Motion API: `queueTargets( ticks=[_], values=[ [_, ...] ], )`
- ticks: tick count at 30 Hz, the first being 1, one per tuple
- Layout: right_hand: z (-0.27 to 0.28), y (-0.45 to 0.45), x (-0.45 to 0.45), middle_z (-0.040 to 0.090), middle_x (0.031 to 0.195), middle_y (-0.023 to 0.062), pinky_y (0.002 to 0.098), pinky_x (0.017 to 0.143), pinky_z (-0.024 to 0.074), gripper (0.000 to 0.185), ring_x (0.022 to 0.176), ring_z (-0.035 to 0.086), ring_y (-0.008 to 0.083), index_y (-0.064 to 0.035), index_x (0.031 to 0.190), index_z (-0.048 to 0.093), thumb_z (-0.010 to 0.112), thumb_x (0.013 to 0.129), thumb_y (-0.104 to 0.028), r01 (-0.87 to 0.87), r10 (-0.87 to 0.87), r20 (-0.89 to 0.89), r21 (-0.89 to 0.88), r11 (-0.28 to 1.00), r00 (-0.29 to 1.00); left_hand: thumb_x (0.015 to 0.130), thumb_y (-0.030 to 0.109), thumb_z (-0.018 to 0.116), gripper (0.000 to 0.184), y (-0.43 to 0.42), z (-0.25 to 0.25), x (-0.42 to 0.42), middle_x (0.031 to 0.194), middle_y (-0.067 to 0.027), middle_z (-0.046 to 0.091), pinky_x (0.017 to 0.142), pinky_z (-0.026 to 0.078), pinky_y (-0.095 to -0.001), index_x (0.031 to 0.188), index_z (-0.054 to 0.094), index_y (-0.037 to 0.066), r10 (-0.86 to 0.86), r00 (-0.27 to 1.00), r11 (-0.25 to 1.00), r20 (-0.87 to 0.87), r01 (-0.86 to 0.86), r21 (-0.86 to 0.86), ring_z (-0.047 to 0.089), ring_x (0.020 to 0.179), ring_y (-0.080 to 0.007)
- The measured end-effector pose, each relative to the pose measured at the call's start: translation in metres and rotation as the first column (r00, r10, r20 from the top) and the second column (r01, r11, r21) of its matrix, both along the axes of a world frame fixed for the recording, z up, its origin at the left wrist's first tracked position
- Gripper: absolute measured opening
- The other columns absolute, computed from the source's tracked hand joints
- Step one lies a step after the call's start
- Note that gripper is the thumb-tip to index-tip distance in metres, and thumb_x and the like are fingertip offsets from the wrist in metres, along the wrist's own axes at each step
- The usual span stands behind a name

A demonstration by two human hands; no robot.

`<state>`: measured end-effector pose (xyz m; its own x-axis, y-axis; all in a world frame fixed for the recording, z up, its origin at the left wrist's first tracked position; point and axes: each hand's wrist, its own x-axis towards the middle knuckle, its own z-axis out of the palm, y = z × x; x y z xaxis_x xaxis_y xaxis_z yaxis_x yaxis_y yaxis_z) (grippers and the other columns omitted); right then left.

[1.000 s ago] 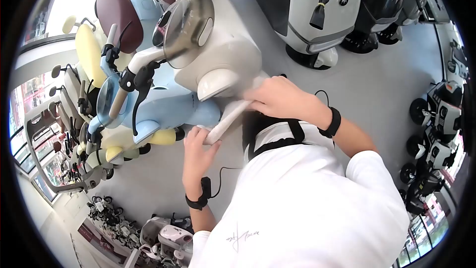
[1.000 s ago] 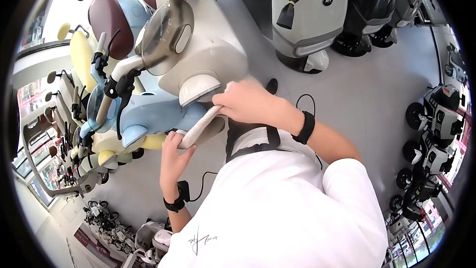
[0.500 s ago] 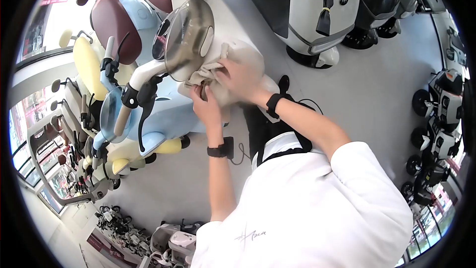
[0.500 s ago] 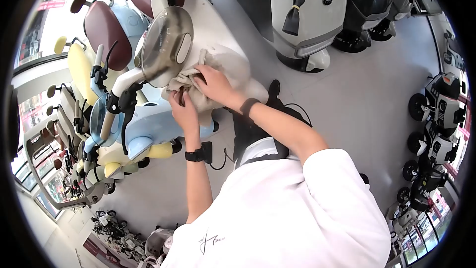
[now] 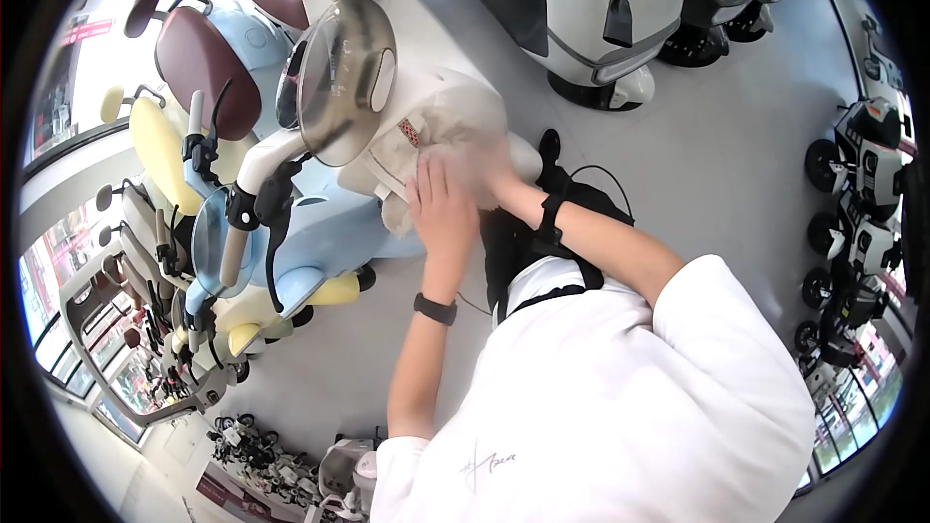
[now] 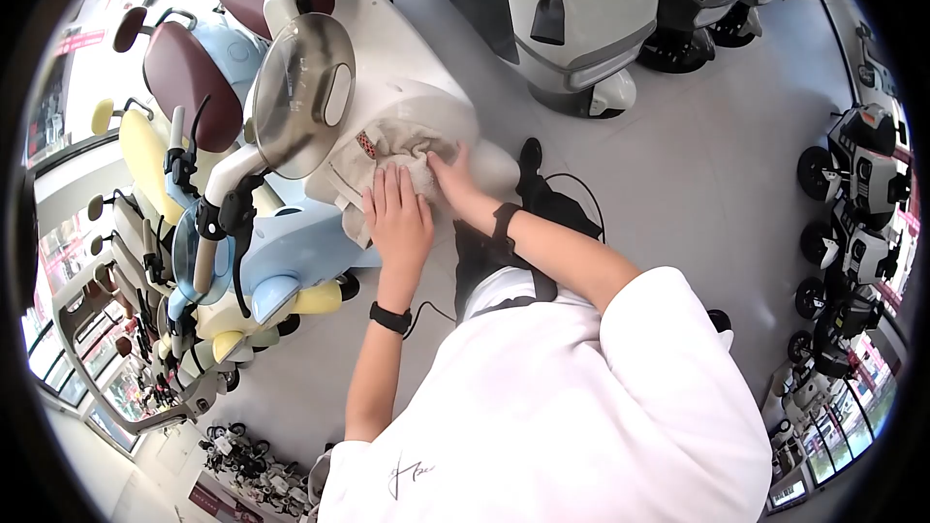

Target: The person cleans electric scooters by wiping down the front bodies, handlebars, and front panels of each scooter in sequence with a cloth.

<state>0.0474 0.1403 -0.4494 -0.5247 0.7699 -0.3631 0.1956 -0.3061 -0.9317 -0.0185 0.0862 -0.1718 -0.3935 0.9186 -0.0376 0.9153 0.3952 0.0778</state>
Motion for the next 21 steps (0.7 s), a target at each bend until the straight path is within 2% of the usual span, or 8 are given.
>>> queueTargets(
  ticks=[5, 8, 11, 12, 14, 17, 18, 21],
  values=[
    [0.132, 0.029, 0.003, 0.065, 0.120, 0.0234, 0.0441, 0.086, 0.0544, 0.048, 0.096, 0.068, 0.0337, 0.0013, 0.130, 0.058, 0.063, 0.100, -0.035, 0.018, 0.047, 0.190, -0.326, 0.945, 0.981, 0.098, 0.026, 0.056, 0.052, -0.022, 0.008, -0.020, 0.142, -0.0177, 0.058, 0.119, 0.028, -0.0569, 0.145, 0.054, 0.006, 0.261, 0.965, 0.964, 0.030, -0.262, 0.052, 0.051, 0.135, -0.0351],
    [0.173, 0.039, -0.011, 0.068, 0.106, 0.0241, 0.0481, 0.086, 0.0536, 0.041, 0.093, 0.067, 0.0413, 0.0019, 0.110, 0.064, 0.060, 0.099, -0.038, -0.264, 0.228, 0.363, 0.052, 0.963, 0.904, 0.103, 0.027, 0.045, 0.048, -0.037, 0.007, -0.043, 0.129, -0.0215, 0.066, 0.118, 0.027, -0.0640, 0.141, 0.056, -0.001, 0.468, 0.880, 0.882, 0.083, -0.459, -0.109, 0.060, 0.123, -0.0397],
    [0.241, 0.044, -0.029, 0.065, 0.106, 0.0259, 0.0520, 0.089, 0.0510, 0.037, 0.098, 0.064, 0.0456, -0.0002, 0.106, 0.064, 0.061, 0.096, -0.036, -0.424, 0.321, 0.361, 0.255, 0.869, 0.875, 0.105, 0.027, 0.040, 0.047, -0.048, -0.013, -0.064, 0.127, -0.0252, 0.066, 0.114, 0.034, -0.0602, 0.137, 0.057, -0.004, 0.602, 0.750, 0.798, 0.275, -0.556, -0.232, 0.058, 0.123, -0.0436],
    [0.247, 0.039, -0.034, 0.064, 0.107, 0.0250, 0.0522, 0.090, 0.0502, 0.036, 0.101, 0.063, 0.0439, -0.0008, 0.107, 0.064, 0.062, 0.094, -0.034, -0.447, 0.306, 0.385, 0.361, 0.818, 0.871, 0.105, 0.024, 0.040, 0.044, -0.041, -0.010, -0.060, 0.131, -0.0292, 0.062, 0.109, 0.040, -0.0547, 0.133, 0.057, -0.006, 0.578, 0.685, 0.796, 0.443, -0.593, -0.121, 0.055, 0.123, -0.0481],
    [0.244, 0.025, -0.043, 0.063, 0.111, 0.0212, 0.0515, 0.092, 0.0487, 0.029, 0.107, 0.061, 0.0392, -0.0013, 0.107, 0.064, 0.061, 0.093, -0.027, -0.457, 0.272, 0.392, 0.529, 0.715, 0.879, 0.103, 0.022, 0.042, 0.043, -0.025, -0.005, -0.045, 0.134, -0.0313, 0.058, 0.107, 0.042, -0.0516, 0.132, 0.056, -0.007, 0.427, 0.775, 0.854, 0.466, -0.516, 0.075, 0.052, 0.125, -0.0501],
    [0.234, 0.029, -0.030, 0.061, 0.120, 0.0243, 0.0499, 0.095, 0.0475, 0.031, 0.110, 0.058, 0.0426, 0.0036, 0.120, 0.060, 0.054, 0.095, -0.013, -0.308, 0.348, 0.088, 0.694, 0.651, 0.933, 0.099, 0.017, 0.048, 0.043, -0.025, -0.010, -0.038, 0.138, -0.0318, 0.054, 0.108, 0.041, -0.0533, 0.134, 0.054, -0.008, 0.276, 0.865, 0.915, 0.420, -0.370, 0.161, 0.049, 0.130, -0.0498],
    [0.234, 0.032, -0.023, 0.061, 0.124, 0.0235, 0.0469, 0.103, 0.0446, 0.031, 0.113, 0.058, 0.0422, 0.0038, 0.123, 0.060, 0.050, 0.099, -0.011, -0.253, 0.319, 0.030, 0.681, 0.687, 0.947, 0.098, 0.016, 0.048, 0.044, -0.023, -0.011, -0.037, 0.138, -0.0314, 0.055, 0.109, 0.040, -0.0539, 0.134, 0.054, -0.008, 0.203, 0.911, 0.933, 0.360, -0.292, 0.211, 0.049, 0.130, -0.0491],
    [0.187, 0.023, -0.012, 0.063, 0.124, 0.0207, 0.0486, 0.095, 0.0486, 0.030, 0.112, 0.061, 0.0413, -0.0018, 0.123, 0.062, 0.050, 0.101, -0.020, -0.114, 0.116, 0.011, 0.303, 0.946, 0.993, 0.095, 0.017, 0.053, 0.043, -0.017, -0.023, -0.043, 0.135, -0.0246, 0.059, 0.108, 0.040, -0.0529, 0.133, 0.059, -0.002, 0.060, 0.984, 0.970, 0.170, -0.098, 0.225, 0.053, 0.127, -0.0428]
  ],
)
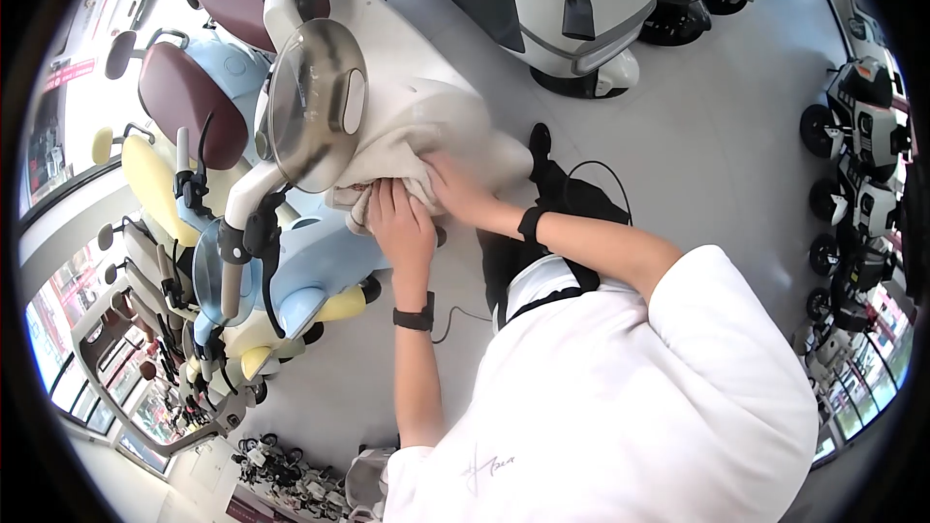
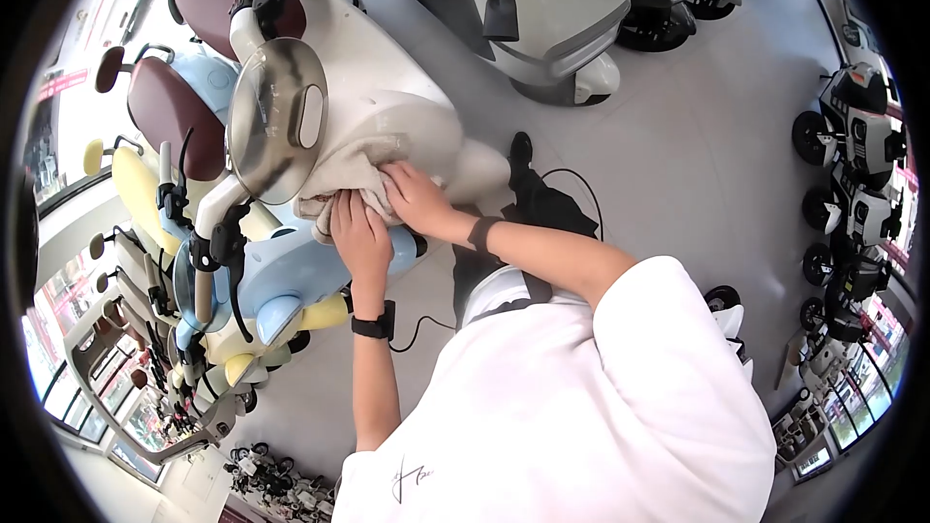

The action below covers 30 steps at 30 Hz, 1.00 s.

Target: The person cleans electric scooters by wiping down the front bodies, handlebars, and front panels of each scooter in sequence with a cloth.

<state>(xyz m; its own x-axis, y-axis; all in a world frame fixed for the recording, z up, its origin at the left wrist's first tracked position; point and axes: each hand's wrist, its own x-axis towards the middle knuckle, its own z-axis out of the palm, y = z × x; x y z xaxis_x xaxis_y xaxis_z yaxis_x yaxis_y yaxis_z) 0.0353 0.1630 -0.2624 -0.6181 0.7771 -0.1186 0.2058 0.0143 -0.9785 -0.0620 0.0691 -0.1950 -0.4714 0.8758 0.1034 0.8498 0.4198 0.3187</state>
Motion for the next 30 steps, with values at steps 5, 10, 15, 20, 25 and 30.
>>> queueTargets(
  ticks=[5, 10, 15, 20, 25, 30],
  values=[
    [-0.015, 0.003, 0.009, 0.059, 0.129, 0.0228, 0.0469, 0.099, 0.0480, 0.031, 0.115, 0.058, 0.0437, 0.0004, 0.125, 0.059, 0.049, 0.101, -0.017, 0.077, -0.049, 0.103, -0.282, 0.956, 0.993, 0.092, 0.018, 0.058, 0.038, 0.046, 0.013, -0.004, 0.129, -0.0141, 0.065, 0.104, 0.044, -0.0470, 0.126, 0.065, 0.002, -0.181, 0.983, 0.974, -0.041, 0.173, -0.148, 0.058, 0.121, -0.0342],
    [-0.007, 0.021, 0.002, 0.051, 0.140, 0.0234, 0.0472, 0.103, 0.0467, 0.036, 0.121, 0.055, 0.0449, 0.0038, 0.131, 0.057, 0.056, 0.097, -0.009, 0.181, -0.178, -0.056, 0.050, 0.982, 0.982, 0.093, 0.020, 0.057, 0.047, 0.050, 0.008, -0.003, 0.142, -0.0156, 0.058, 0.115, 0.037, -0.0526, 0.137, 0.060, 0.003, -0.242, 0.958, 0.956, -0.155, 0.209, -0.207, 0.051, 0.134, -0.0346],
    [-0.028, 0.024, 0.001, 0.046, 0.146, 0.0224, 0.0471, 0.105, 0.0472, 0.047, 0.125, 0.054, 0.0453, 0.0021, 0.141, 0.051, 0.058, 0.095, -0.008, 0.222, -0.235, 0.036, 0.219, 0.950, 0.971, 0.094, 0.023, 0.056, 0.056, 0.059, 0.010, 0.002, 0.151, -0.0183, 0.049, 0.119, 0.030, -0.0559, 0.147, 0.050, 0.003, -0.233, 0.962, 0.944, -0.143, 0.189, -0.271, 0.043, 0.142, -0.0361],
    [-0.062, 0.031, -0.008, 0.045, 0.147, 0.0246, 0.0478, 0.103, 0.0483, 0.050, 0.126, 0.053, 0.0464, 0.0006, 0.143, 0.049, 0.057, 0.097, -0.018, 0.371, -0.373, 0.018, 0.076, 0.925, 0.927, 0.095, 0.022, 0.054, 0.056, 0.086, -0.008, 0.016, 0.152, -0.0184, 0.049, 0.120, 0.029, -0.0566, 0.147, 0.050, 0.003, -0.363, 0.907, 0.902, -0.214, 0.284, -0.326, 0.041, 0.144, -0.0357],
    [-0.063, 0.022, 0.016, 0.048, 0.140, 0.0294, 0.0491, 0.107, 0.0428, 0.052, 0.128, 0.048, 0.0468, 0.0018, 0.139, 0.051, 0.061, 0.094, -0.024, 0.358, -0.356, 0.060, -0.046, 0.932, 0.933, 0.094, 0.025, 0.054, 0.045, 0.090, -0.037, 0.034, 0.147, -0.0155, 0.056, 0.119, 0.031, -0.0552, 0.134, 0.063, 0.006, -0.539, 0.789, 0.808, -0.295, 0.385, -0.446, 0.046, 0.141, -0.0331],
    [-0.143, -0.059, -0.002, 0.040, 0.153, 0.0322, 0.0538, 0.111, 0.0392, 0.080, 0.142, 0.037, 0.0502, 0.0114, 0.149, 0.038, 0.066, 0.087, -0.030, 0.470, -0.450, 0.412, 0.057, 0.881, 0.793, 0.094, 0.037, 0.059, 0.041, 0.068, -0.051, 0.046, 0.137, -0.0154, 0.065, 0.115, 0.036, -0.0543, 0.124, 0.072, 0.013, -0.641, 0.719, 0.718, -0.269, 0.439, -0.540, 0.061, 0.126, -0.0338]
  ],
)
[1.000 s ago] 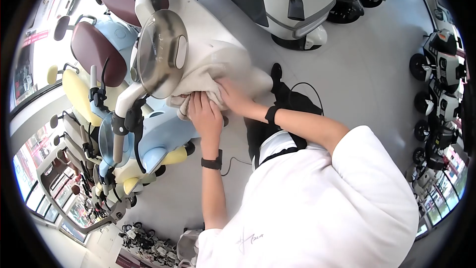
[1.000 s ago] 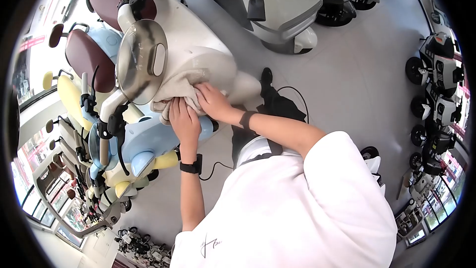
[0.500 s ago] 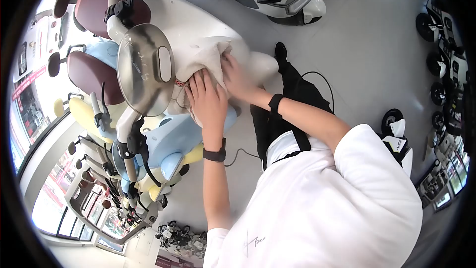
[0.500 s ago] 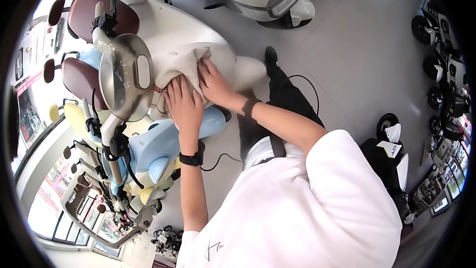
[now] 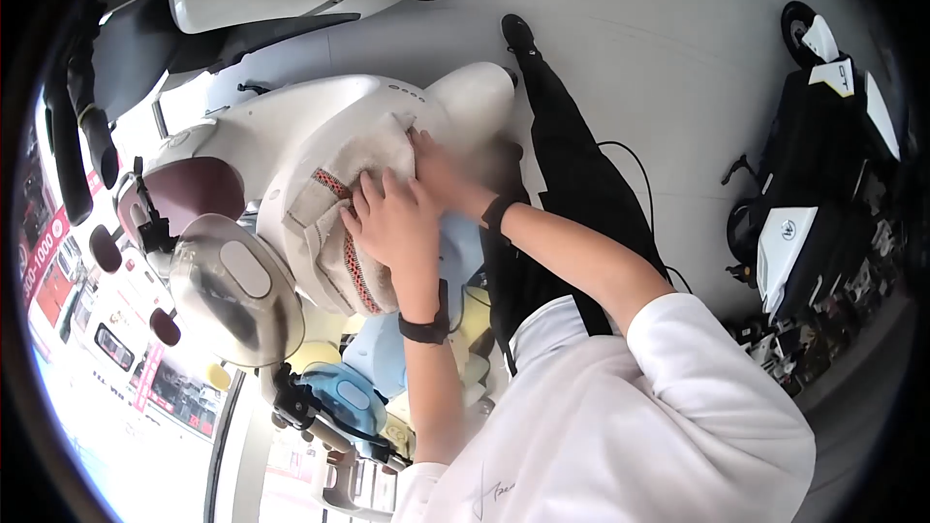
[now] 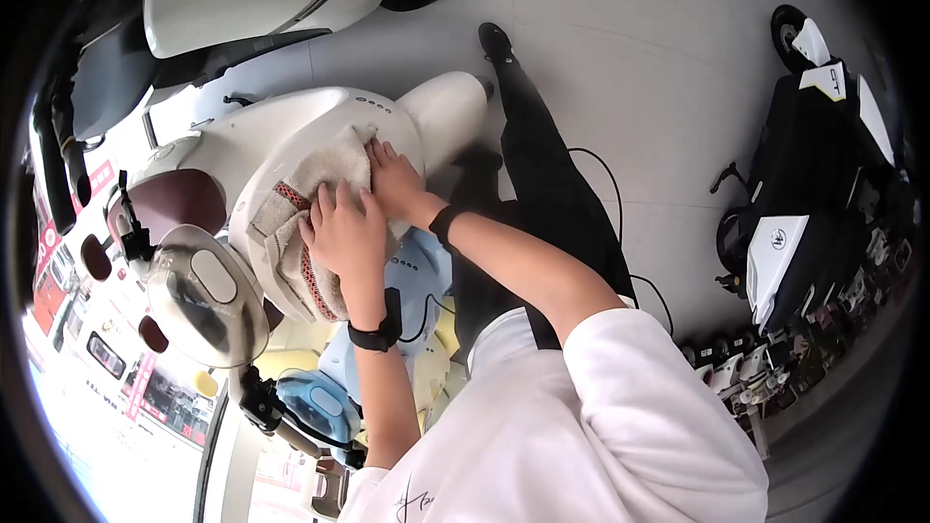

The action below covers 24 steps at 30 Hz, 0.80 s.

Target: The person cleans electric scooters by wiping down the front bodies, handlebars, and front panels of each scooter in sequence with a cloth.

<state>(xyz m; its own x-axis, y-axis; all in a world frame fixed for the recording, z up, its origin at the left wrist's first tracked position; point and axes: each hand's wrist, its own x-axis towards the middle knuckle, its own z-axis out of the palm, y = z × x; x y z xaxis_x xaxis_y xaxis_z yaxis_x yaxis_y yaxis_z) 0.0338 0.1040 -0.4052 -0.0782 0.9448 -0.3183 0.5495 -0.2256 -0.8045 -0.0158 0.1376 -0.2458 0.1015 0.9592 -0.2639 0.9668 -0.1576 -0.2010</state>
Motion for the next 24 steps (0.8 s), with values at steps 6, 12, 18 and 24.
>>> queueTargets(
  ticks=[6, 12, 18, 24],
  values=[
    [0.002, -0.016, -0.002, 0.048, 0.150, 0.0266, 0.0526, 0.120, 0.0293, 0.060, 0.143, 0.038, 0.0451, 0.0017, 0.145, 0.050, 0.060, 0.091, -0.023, 0.330, -0.399, -0.445, -0.227, 0.916, 0.802, 0.091, 0.027, 0.061, 0.044, -0.031, -0.029, 0.015, 0.147, -0.0253, 0.054, 0.115, 0.035, -0.0528, 0.129, 0.069, 0.006, -0.182, 0.979, 0.983, 0.092, 0.179, 0.049, 0.055, 0.133, -0.0387],
    [-0.075, 0.053, -0.013, 0.055, 0.147, 0.0205, 0.0559, 0.123, 0.0253, 0.050, 0.148, 0.037, 0.0349, -0.0046, 0.138, 0.061, 0.060, 0.093, -0.025, 0.235, -0.256, -0.289, -0.107, 0.966, 0.922, 0.102, 0.023, 0.046, 0.053, -0.016, -0.070, 0.032, 0.158, -0.0322, 0.037, 0.121, 0.021, -0.0584, 0.149, 0.048, 0.000, 0.017, 0.969, 1.000, 0.248, -0.016, -0.006, 0.031, 0.148, -0.0492],
    [-0.104, 0.072, 0.014, 0.056, 0.145, 0.0212, 0.0559, 0.119, 0.0336, 0.052, 0.141, 0.044, 0.0389, -0.0040, 0.131, 0.065, 0.068, 0.085, -0.028, 0.220, -0.235, -0.135, -0.121, 0.968, 0.962, 0.108, 0.027, 0.042, 0.061, -0.014, -0.123, 0.046, 0.167, -0.0243, 0.026, 0.126, 0.015, -0.0420, 0.162, 0.026, 0.002, 0.387, 0.784, 0.922, 0.486, -0.334, -0.196, 0.023, 0.156, -0.0374],
    [-0.115, 0.039, 0.042, 0.059, 0.140, 0.0208, 0.0514, 0.112, 0.0390, 0.049, 0.138, 0.047, 0.0396, -0.0040, 0.131, 0.065, 0.064, 0.087, -0.025, -0.003, -0.011, -0.123, -0.112, 0.994, 0.992, 0.108, 0.031, 0.046, 0.065, -0.072, -0.152, 0.062, 0.165, -0.0257, 0.030, 0.124, 0.019, -0.0453, 0.160, 0.026, -0.001, 0.634, 0.721, 0.769, 0.279, -0.552, -0.321, 0.028, 0.152, -0.0403]
  ],
)
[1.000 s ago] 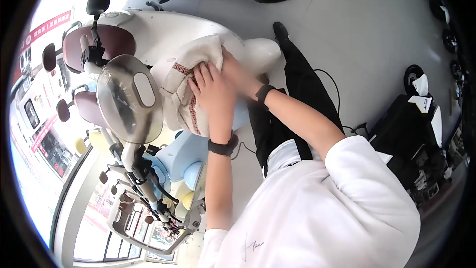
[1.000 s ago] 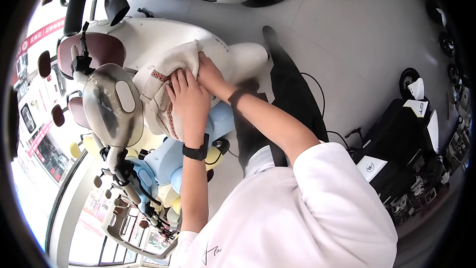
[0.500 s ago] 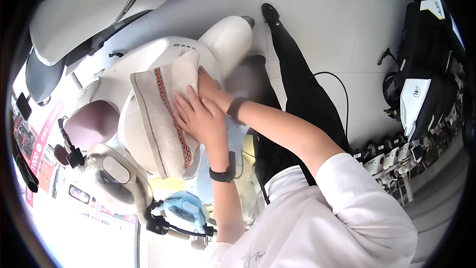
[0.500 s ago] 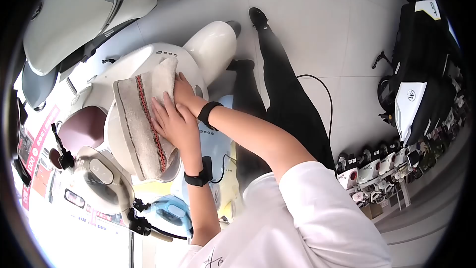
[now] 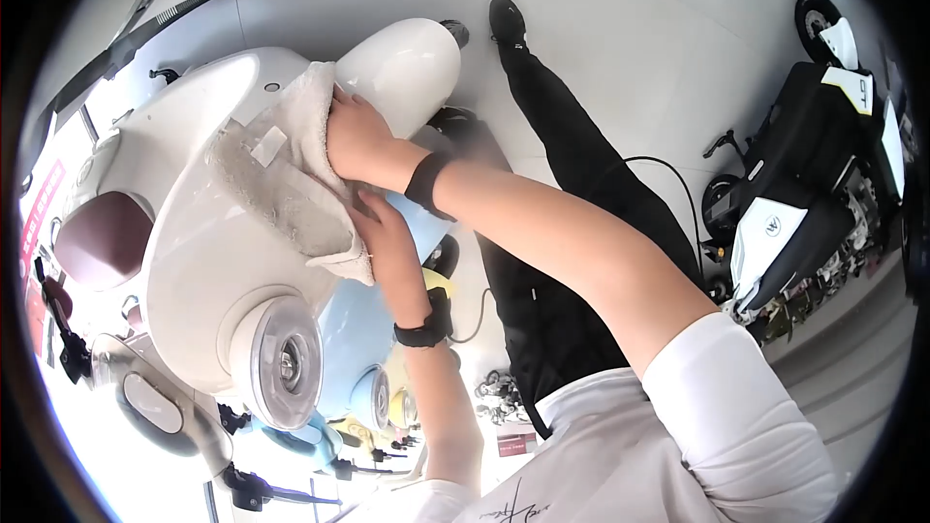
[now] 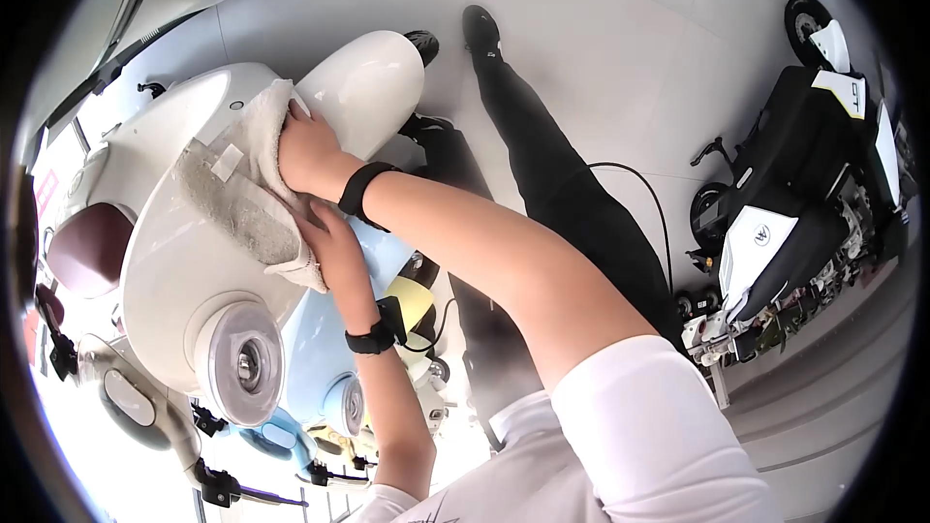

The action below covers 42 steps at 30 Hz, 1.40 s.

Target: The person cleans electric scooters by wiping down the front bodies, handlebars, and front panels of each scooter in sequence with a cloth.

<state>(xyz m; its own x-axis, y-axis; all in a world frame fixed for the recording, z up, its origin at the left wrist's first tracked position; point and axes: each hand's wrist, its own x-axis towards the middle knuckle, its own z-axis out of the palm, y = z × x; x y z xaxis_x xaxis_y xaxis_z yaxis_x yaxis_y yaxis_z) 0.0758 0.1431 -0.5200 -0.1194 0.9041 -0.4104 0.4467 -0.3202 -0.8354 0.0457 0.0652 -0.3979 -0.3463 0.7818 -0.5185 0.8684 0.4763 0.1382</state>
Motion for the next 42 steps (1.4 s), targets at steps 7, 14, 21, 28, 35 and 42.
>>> queueTargets(
  ticks=[7, 14, 21, 28, 35, 42],
  values=[
    [0.050, -0.061, 0.010, 0.063, 0.132, 0.0204, 0.0486, 0.118, 0.0329, 0.044, 0.130, 0.053, 0.0383, -0.0022, 0.127, 0.064, 0.065, 0.087, -0.020, -0.045, 0.060, -0.112, 0.136, 0.990, 0.992, 0.105, 0.034, 0.054, 0.072, -0.103, -0.047, -0.027, 0.163, -0.0229, 0.033, 0.123, 0.022, -0.0425, 0.157, 0.024, -0.005, -0.092, 0.996, 0.978, -0.002, 0.091, 0.190, 0.029, 0.151, -0.0341],
    [0.080, -0.089, -0.037, 0.055, 0.142, 0.0297, 0.0588, 0.126, 0.0161, 0.059, 0.140, 0.040, 0.0494, 0.0037, 0.135, 0.061, 0.066, 0.083, -0.024, 0.151, -0.041, -0.316, 0.332, 0.931, 0.948, 0.113, 0.033, 0.038, 0.052, -0.161, -0.074, -0.097, 0.156, -0.0082, 0.043, 0.114, 0.036, -0.0301, 0.156, 0.031, 0.005, -0.119, 0.953, 0.983, -0.279, 0.153, 0.102, 0.043, 0.140, -0.0195],
    [0.065, -0.126, -0.058, 0.058, 0.142, 0.0180, 0.0608, 0.118, 0.0264, 0.054, 0.135, 0.046, 0.0455, -0.0103, 0.133, 0.063, 0.064, 0.086, -0.038, -0.035, 0.065, -0.042, 0.498, 0.866, 0.997, 0.105, 0.025, 0.054, 0.052, -0.138, -0.069, -0.091, 0.149, -0.0184, 0.050, 0.107, 0.041, -0.0372, 0.149, 0.041, 0.000, 0.140, 0.977, 0.828, -0.158, -0.028, 0.560, 0.049, 0.134, -0.0290],
    [0.041, -0.102, -0.031, 0.053, 0.131, 0.0275, 0.0599, 0.106, 0.0322, 0.045, 0.119, 0.044, 0.0508, 0.0057, 0.129, 0.055, 0.059, 0.087, -0.009, -0.087, 0.200, -0.170, 0.510, 0.856, 0.965, 0.087, 0.014, 0.068, 0.035, -0.150, -0.072, -0.101, 0.111, -0.0216, 0.071, 0.086, 0.052, -0.0493, 0.118, 0.067, -0.003, 0.057, 0.982, 0.660, -0.182, 0.099, 0.745, 0.066, 0.100, -0.0441],
    [0.067, -0.076, -0.048, 0.041, 0.129, 0.0389, 0.0592, 0.105, 0.0317, 0.052, 0.114, 0.042, 0.0544, 0.0175, 0.132, 0.040, 0.054, 0.086, -0.004, -0.336, 0.445, 0.067, 0.756, 0.562, 0.893, 0.095, 0.009, 0.063, 0.026, -0.129, -0.085, -0.086, 0.111, -0.0186, 0.069, 0.093, 0.047, -0.0478, 0.119, 0.065, -0.002, 0.357, 0.931, 0.414, 0.078, -0.233, 0.880, 0.063, 0.103, -0.0420],
    [0.011, -0.101, 0.014, 0.051, 0.132, 0.0337, 0.0499, 0.113, 0.0323, 0.040, 0.130, 0.044, 0.0461, 0.0136, 0.129, 0.054, 0.055, 0.094, -0.005, -0.456, 0.516, -0.030, 0.429, 0.780, 0.856, 0.095, 0.015, 0.060, 0.027, -0.109, -0.112, -0.012, 0.109, -0.0242, 0.068, 0.091, 0.048, -0.0498, 0.115, 0.065, -0.002, 0.437, 0.709, 0.236, 0.553, -0.684, 0.690, 0.061, 0.103, -0.0474]
  ],
)
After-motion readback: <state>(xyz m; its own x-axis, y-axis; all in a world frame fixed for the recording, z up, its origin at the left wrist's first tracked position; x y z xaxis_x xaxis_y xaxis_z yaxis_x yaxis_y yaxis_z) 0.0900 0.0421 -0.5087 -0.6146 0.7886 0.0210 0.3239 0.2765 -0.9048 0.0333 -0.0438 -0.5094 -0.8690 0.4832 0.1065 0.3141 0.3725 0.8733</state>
